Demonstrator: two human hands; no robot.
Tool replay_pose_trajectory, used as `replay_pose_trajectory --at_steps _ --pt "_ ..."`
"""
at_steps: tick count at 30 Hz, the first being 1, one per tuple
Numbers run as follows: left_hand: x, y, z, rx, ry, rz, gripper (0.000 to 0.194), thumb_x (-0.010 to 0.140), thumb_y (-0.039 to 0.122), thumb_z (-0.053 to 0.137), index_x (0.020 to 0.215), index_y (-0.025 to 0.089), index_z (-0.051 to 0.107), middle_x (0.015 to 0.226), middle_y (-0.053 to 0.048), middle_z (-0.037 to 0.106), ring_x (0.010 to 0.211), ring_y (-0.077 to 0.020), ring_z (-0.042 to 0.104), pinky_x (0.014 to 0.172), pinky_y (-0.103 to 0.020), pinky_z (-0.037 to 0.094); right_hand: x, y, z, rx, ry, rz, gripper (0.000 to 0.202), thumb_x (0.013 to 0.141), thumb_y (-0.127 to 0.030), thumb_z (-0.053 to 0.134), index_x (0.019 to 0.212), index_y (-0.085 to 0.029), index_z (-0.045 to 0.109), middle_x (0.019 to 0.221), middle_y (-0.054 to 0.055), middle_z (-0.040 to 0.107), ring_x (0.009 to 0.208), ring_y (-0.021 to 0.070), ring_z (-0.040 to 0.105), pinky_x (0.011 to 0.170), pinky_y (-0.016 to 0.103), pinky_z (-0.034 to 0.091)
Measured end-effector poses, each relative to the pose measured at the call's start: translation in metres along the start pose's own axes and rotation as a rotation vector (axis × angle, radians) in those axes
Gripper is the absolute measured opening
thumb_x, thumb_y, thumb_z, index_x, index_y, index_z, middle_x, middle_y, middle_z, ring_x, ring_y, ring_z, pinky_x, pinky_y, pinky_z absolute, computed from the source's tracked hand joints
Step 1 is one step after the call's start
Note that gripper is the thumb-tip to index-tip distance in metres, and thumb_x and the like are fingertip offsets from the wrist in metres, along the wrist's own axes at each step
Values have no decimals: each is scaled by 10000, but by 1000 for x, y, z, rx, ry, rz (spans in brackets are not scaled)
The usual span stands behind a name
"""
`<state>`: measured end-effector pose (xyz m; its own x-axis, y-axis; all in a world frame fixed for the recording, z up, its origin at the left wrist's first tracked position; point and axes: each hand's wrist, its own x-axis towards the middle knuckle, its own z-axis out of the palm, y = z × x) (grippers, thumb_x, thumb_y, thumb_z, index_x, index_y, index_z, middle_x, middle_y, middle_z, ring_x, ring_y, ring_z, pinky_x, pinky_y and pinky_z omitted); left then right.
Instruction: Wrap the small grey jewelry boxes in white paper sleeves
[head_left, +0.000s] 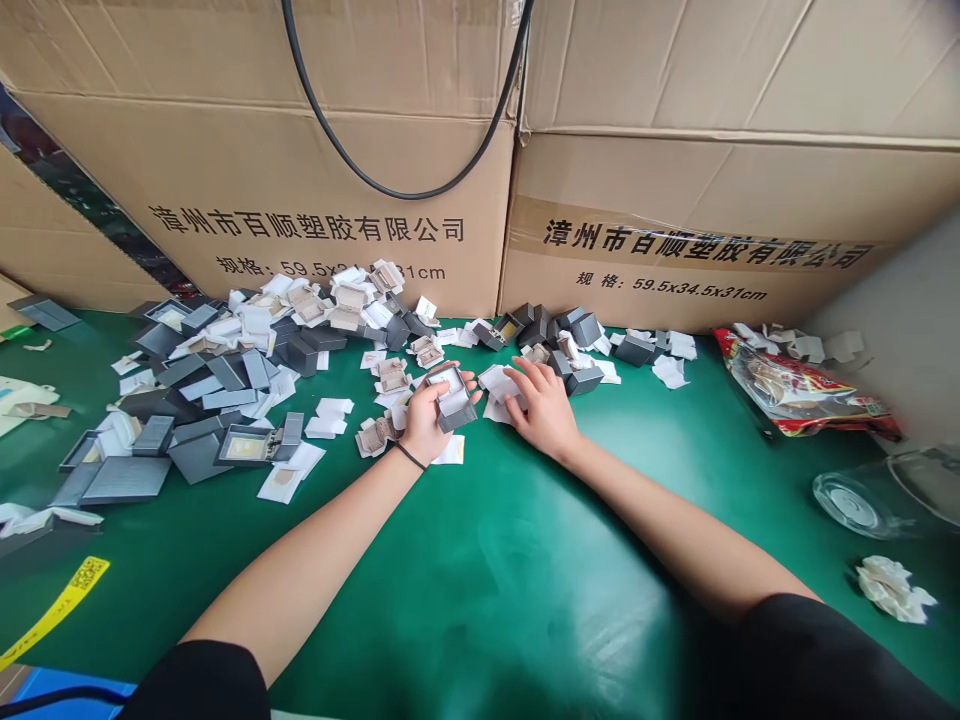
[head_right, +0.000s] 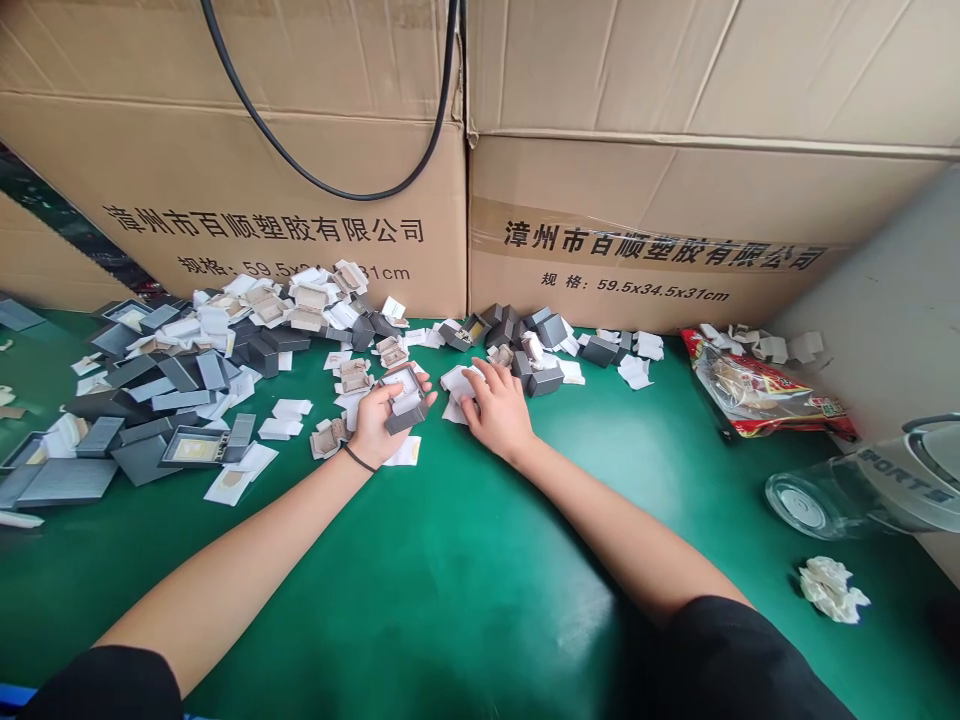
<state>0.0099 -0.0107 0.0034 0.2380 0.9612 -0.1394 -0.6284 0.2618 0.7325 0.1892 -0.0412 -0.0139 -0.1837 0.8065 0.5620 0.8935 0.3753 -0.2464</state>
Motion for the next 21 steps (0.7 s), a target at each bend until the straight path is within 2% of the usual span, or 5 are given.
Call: replay_pose_trajectory --at_steps 3,7,14,18,21 --pt "2 0 -1 -47 0 -39 342 698 119 473 1031 152 543 831 -42 656 744 -161 634 806 -383 494 0 7 5 -15 -49 29 347 876 -384 449 1149 -193 545 1246 103 543 1102 287 469 875 454 390" --pt "3 -1 -1 -80 -29 -77 377 701 103 468 1070 141 530 823 -48 662 784 -187 651 833 -399 489 0 10 7 -8 -75 34 399 804 -495 542 1055 -188 579 1102 101 628 1025 290 516 888 462 379" --pt "6 -6 -5 26 -63 -81 392 697 124 501 1085 130 551 925 -81 676 906 -217 643 849 -387 488 1 12 7 41 -94 61 269 808 -371 567 1020 -207 588 953 71 658 978 270 534 869 446 394" --pt "8 -7 -7 67 -95 -77 325 683 145 500 997 133 581 970 -87 667 922 -213 636 821 -358 498 2 14 8 126 0 34 222 830 -348 543 1003 -216 584 988 71 646 978 258 543 910 450 387" --pt "8 -5 -7 104 -103 -133 337 681 165 480 1001 137 581 896 -83 668 857 -218 650 746 -355 514 2 14 7 200 83 11 232 852 -336 511 1044 -215 559 1068 76 616 1011 246 541 925 433 397"
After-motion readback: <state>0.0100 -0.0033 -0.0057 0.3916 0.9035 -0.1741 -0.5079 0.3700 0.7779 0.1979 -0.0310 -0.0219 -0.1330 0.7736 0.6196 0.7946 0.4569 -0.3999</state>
